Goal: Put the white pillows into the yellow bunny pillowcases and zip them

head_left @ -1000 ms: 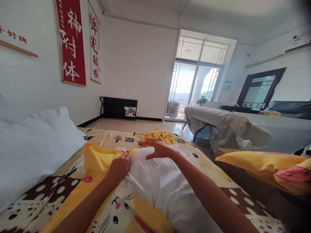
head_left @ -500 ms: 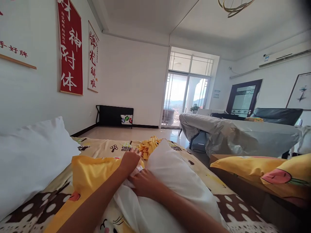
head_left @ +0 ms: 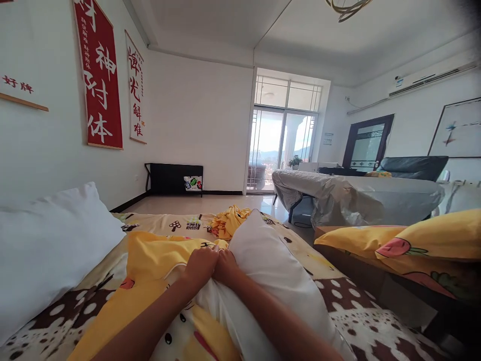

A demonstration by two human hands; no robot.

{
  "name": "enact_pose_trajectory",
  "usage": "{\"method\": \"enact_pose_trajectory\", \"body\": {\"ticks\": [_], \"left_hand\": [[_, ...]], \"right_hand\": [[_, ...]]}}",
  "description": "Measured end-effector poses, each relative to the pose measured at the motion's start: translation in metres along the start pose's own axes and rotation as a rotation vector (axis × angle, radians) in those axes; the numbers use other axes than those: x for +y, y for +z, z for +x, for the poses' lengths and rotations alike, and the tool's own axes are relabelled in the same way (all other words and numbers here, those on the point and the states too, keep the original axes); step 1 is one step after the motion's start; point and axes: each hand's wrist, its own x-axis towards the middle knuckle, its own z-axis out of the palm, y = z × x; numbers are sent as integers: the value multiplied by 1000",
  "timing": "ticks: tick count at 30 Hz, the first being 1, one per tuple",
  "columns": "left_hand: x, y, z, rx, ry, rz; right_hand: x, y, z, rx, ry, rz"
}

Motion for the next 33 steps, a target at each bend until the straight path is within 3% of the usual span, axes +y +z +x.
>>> {"method": "enact_pose_trajectory", "body": {"ticks": [5,10,17,21,23,26,30,33], "left_hand": [[-24,-6,-24,66,-52,48],[-16,-25,-35,119,-61,-5],[7,-87,-17,445,29,85],[-6,-95,3,525,106,206],[-18,-82,9,466,71,204],[-40,-44,8,318,-5,151],[-66,23,-16,83,-63,54],[-73,65,-40,-71,-115,-23]], "right_hand": [[7,-29,-17,-2,151,-6],[4,-60,-18,43,237,15],[28,-139,-8,245,366,-25],[40,-184,-6,387,430,-75],[33,-187,-10,439,411,-104],[12,-155,-25,437,222,-160],[-10,-89,-67,162,-212,-176],[-13,-81,-110,-27,-530,-116]]}}
